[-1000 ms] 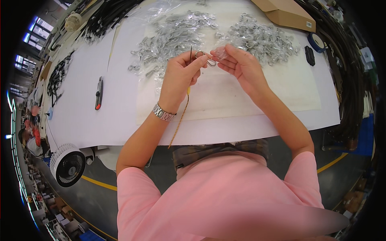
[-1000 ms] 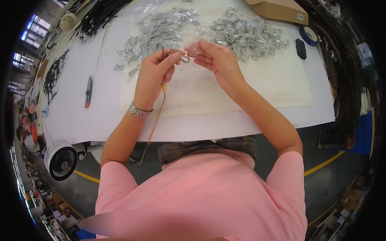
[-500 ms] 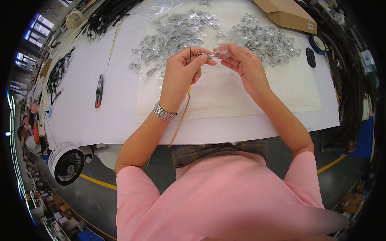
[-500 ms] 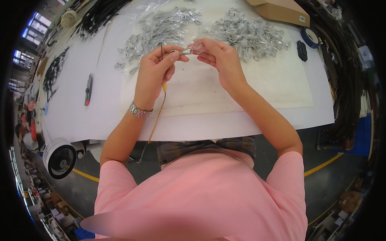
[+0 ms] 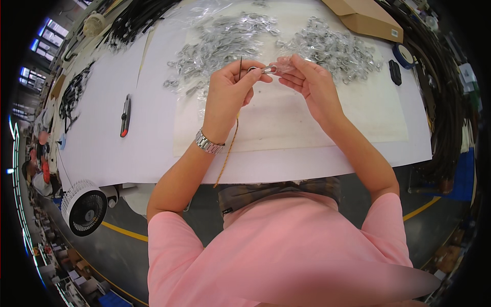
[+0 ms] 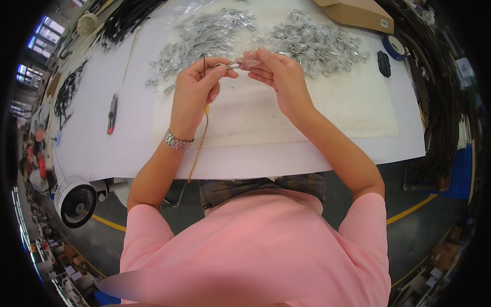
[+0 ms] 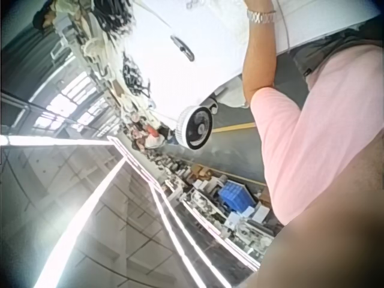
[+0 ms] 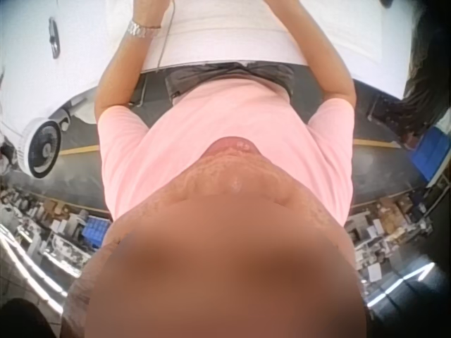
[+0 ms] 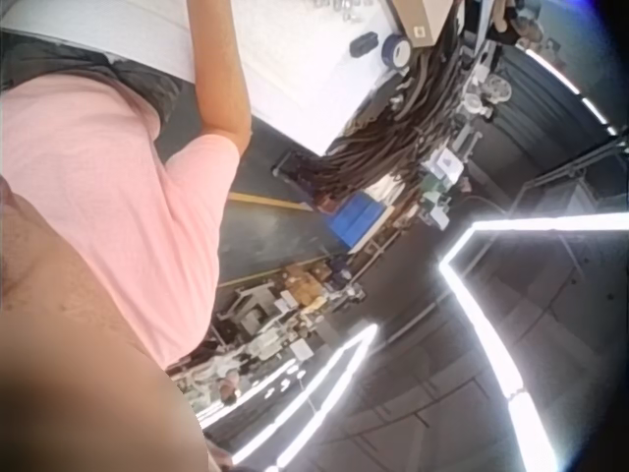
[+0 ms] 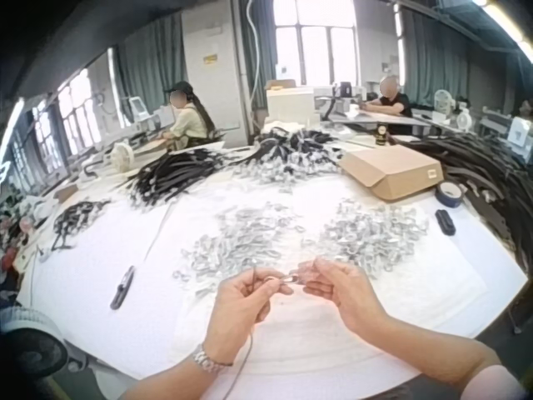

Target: Manually inserting small metal hooks into individual plastic bags.

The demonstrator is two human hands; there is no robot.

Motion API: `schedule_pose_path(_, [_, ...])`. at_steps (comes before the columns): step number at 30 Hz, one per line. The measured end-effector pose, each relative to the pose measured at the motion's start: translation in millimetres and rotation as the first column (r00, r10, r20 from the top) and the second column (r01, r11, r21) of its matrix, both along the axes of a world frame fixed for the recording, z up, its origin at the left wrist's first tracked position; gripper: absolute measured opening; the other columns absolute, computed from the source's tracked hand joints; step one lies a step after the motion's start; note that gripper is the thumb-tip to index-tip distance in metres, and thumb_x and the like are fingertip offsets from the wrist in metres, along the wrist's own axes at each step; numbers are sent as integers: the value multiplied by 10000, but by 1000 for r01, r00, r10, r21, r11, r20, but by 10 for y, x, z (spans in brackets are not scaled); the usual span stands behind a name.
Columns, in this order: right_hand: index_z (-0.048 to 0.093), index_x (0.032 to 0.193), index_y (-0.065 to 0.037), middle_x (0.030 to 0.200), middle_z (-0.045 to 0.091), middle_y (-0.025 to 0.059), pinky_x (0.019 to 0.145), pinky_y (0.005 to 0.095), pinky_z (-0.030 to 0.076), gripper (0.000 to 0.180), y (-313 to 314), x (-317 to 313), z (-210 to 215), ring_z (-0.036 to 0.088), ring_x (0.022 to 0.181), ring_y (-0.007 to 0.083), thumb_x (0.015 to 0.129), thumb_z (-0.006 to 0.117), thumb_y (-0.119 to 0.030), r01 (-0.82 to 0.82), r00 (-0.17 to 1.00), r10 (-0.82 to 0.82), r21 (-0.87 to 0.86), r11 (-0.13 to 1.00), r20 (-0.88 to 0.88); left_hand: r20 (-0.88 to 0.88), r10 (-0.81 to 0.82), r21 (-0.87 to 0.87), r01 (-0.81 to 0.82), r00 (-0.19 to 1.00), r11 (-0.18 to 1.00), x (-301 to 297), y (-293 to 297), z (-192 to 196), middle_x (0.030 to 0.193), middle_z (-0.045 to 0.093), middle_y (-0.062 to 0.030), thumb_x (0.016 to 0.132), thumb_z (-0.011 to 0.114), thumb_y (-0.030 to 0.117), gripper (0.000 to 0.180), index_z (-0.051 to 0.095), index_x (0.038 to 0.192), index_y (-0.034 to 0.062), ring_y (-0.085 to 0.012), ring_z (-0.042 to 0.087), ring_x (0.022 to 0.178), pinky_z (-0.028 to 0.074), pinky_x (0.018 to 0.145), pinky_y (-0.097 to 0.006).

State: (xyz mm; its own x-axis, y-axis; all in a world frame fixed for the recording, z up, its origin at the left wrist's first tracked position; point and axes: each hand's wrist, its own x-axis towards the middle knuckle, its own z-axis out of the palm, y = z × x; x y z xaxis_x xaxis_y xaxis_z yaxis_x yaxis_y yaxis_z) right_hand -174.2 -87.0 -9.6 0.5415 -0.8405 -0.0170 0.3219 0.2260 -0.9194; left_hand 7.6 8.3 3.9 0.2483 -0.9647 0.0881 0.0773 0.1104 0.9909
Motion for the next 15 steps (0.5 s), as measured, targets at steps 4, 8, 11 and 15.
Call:
schedule_pose_path(4, [696, 1209, 42, 1164, 755, 150, 978, 322, 566, 401, 8, -11, -6, 735, 1068, 208, 1059, 600, -317, 15, 1000, -15, 5, 1000, 8, 10, 12, 2, -13, 1000, 1000, -17, -9, -8, 941, 778, -113, 1011, 655, 137, 215, 708, 1149, -19, -11, 433, 534, 326, 471, -165])
schedule_pose_path(8, [694, 1212, 42, 1164, 754, 149, 961, 323, 574, 391, 38, 19, -18, 739, 1053, 206, 1064, 591, -305, 10, 1000, -10, -12, 1000, -2, 16, 14, -23, -14, 1000, 1000, -40, -1, -8, 930, 780, -103, 1014, 649, 136, 219, 698, 1166, -14, -11, 433, 525, 325, 467, -168])
schedule_pose_path(11, [691, 1217, 40, 1174, 753, 142, 956, 327, 576, 390, 63, 28, -21, 738, 1045, 200, 1069, 582, -303, -15, 1000, 14, -24, 1000, -9, 25, 35, -32, -34, 999, 999, -87, 6, 9, 907, 779, -87, 1017, 647, 144, 258, 667, 1224, -9, -17, 434, 514, 328, 463, -175])
schedule_pose_path(15, [682, 1232, 36, 1198, 749, 124, 963, 325, 567, 376, 158, 2, -28, 731, 1050, 190, 1083, 552, -284, -86, 995, 87, -8, 996, 45, 113, 16, 36, -20, 993, 999, -134, 58, -1, 828, 770, -58, 1003, 657, 152, 295, 640, 1251, -8, -17, 454, 499, 358, 458, -198])
